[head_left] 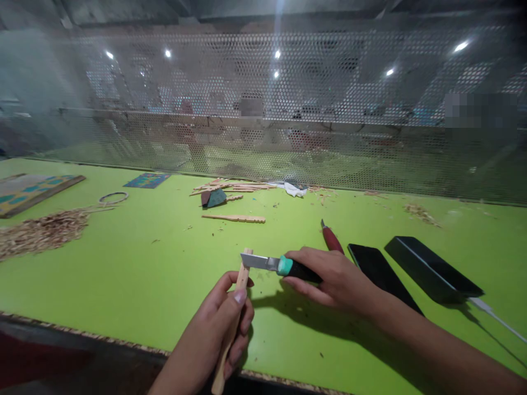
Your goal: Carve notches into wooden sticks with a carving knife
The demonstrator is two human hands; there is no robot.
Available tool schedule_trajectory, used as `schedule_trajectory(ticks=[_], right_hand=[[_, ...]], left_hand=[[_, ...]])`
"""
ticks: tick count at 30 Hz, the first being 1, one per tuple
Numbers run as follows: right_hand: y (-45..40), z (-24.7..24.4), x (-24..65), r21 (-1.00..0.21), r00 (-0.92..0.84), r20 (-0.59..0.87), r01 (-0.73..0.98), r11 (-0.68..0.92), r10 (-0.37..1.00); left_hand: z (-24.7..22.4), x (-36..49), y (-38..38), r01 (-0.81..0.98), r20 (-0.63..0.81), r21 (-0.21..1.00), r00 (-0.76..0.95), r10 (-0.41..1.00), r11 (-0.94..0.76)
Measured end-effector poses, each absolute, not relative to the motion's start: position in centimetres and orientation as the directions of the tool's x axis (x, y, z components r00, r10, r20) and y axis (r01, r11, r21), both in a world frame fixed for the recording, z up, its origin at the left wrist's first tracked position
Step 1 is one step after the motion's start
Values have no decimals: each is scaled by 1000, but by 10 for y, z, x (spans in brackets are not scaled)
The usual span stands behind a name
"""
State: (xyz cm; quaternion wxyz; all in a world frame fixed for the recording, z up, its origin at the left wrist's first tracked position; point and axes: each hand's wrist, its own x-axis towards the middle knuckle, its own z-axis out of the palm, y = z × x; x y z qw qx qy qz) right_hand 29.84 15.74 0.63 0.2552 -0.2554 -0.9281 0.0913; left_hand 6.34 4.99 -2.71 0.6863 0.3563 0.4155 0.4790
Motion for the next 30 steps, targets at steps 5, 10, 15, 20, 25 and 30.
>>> schedule_trajectory(ticks=[5,10,15,20,25,30], right_hand=[[157,7,298,-305,-743,421,423,853,520],[158,6,299,-296,-747,419,425,855,516],[158,5,299,-293,-746,417,431,853,520],[159,6,298,-288,-745,416,436,853,522],[159,2,298,-291,-745,406,444,847,530],[157,-1,297,-300,-753,382,447,842,536]], left_hand=[[-22,64,51,-337,-275,885,177,945,321],[-20,64,49,-372,-287,867,174,942,333],[-24,63,49,-408,-274,851,189,943,329],[-26,62,49,-396,-209,875,208,956,278],[-24,61,47,-276,-235,913,243,941,299],[-17,66,45,-139,-223,959,164,961,246]])
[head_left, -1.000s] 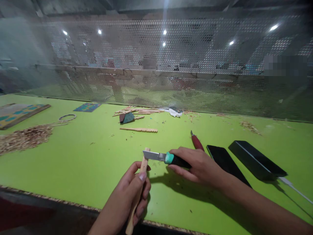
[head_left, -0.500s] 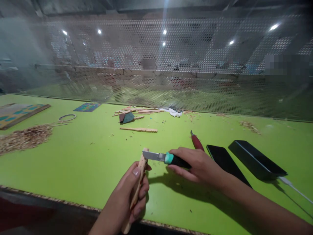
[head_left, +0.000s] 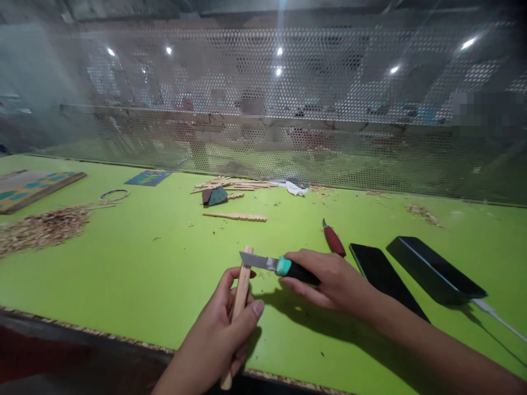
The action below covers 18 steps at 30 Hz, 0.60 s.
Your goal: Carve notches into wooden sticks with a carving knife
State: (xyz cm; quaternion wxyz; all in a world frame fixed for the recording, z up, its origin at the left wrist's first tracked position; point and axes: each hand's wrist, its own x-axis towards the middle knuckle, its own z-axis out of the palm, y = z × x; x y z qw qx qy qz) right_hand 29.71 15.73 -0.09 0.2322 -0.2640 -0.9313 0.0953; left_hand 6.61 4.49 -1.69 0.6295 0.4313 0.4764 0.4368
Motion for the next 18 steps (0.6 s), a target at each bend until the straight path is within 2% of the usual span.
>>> schedule_trajectory(ticks=[4,10,14,18], right_hand=[[151,1,294,-294,-788,336,433,852,516],[137,7,289,-243,-869,255,367,898,424],[133,8,287,-195,-873,255,375,906,416],[131,7,284,-128,-860,288,401,907,421]], left_hand=[[-15,69,46,-100,-227,966,99,969,237],[-17,69,49,-106,-187,975,90,978,197],[-11,71,49,-46,-114,993,-14,993,113],[-12,71,50,15,-107,994,31,994,106]])
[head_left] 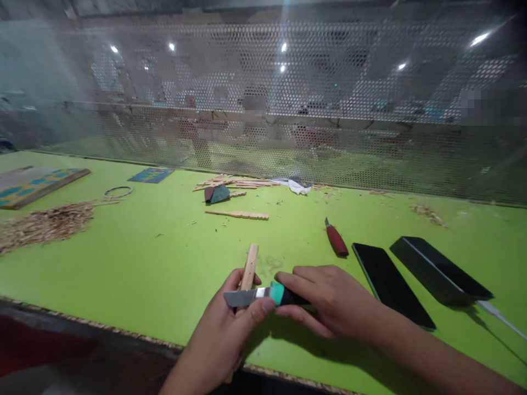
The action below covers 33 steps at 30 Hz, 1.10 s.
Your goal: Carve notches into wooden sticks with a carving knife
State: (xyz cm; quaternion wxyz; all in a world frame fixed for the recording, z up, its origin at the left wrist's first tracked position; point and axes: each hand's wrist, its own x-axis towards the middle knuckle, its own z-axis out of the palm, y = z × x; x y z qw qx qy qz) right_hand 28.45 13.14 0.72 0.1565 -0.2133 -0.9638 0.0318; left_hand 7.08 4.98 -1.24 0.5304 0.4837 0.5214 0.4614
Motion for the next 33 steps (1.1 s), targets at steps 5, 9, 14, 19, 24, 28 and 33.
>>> schedule_trajectory(ticks=[5,9,14,19,24,28,33], right_hand=[[129,6,284,-62,-846,336,419,906,414],[127,4,284,-29,-833,370,433,901,412],[120,2,283,-10,-810,400,463,886,428],[125,7,284,-20,-738,468,541,841,486],[149,10,296,-20,-647,550,622,783,528],[158,9,301,-33,-640,563,614,789,523],[156,9,300,-45,-685,531,565,824,499]], left_hand=[[-21,71,49,3,-121,993,54,991,121],[-20,72,49,42,-130,991,42,991,128],[-14,75,48,115,-101,988,-15,995,102],[-14,79,47,195,-110,972,-105,988,129],[-10,78,49,216,-161,961,-65,985,171],[-7,74,51,204,-210,957,-9,978,207],[-9,73,53,156,-209,967,18,978,203]])
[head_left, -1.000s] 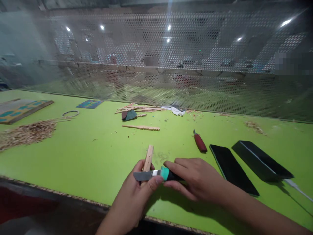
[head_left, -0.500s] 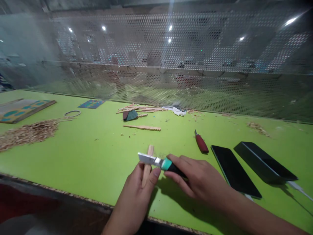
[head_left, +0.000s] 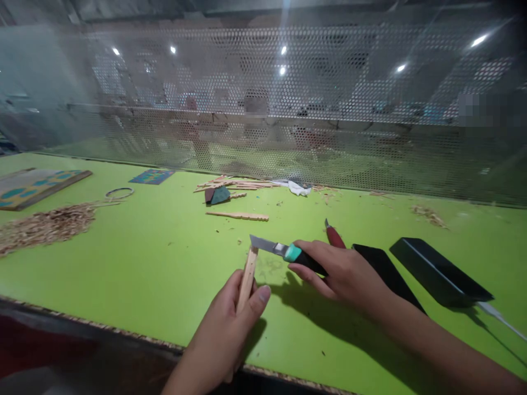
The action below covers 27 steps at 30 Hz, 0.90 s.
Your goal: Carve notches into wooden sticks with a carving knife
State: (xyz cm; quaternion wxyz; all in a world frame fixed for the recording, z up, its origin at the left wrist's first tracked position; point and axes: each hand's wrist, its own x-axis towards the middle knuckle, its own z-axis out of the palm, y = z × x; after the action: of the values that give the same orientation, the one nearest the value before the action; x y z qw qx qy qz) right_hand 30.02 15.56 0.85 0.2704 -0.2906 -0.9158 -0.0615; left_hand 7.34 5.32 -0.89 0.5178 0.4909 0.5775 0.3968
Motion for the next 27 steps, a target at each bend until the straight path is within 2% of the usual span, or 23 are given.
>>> schedule_trajectory(ticks=[7,19,24,27], right_hand=[[151,11,297,-71,-746,461,509,858,480],[151,11,297,-121,-760,418,496,860,497],[152,12,297,-133,-758,417,495,859,502],[152,12,298,-140,-756,417,496,857,505]], left_hand=[[-17,65,49,74,-336,942,194,922,327],[-15,63,45,-139,-287,929,317,904,343],[-23,56,44,-289,-239,889,370,898,356],[-23,55,45,-305,-251,878,363,897,369]])
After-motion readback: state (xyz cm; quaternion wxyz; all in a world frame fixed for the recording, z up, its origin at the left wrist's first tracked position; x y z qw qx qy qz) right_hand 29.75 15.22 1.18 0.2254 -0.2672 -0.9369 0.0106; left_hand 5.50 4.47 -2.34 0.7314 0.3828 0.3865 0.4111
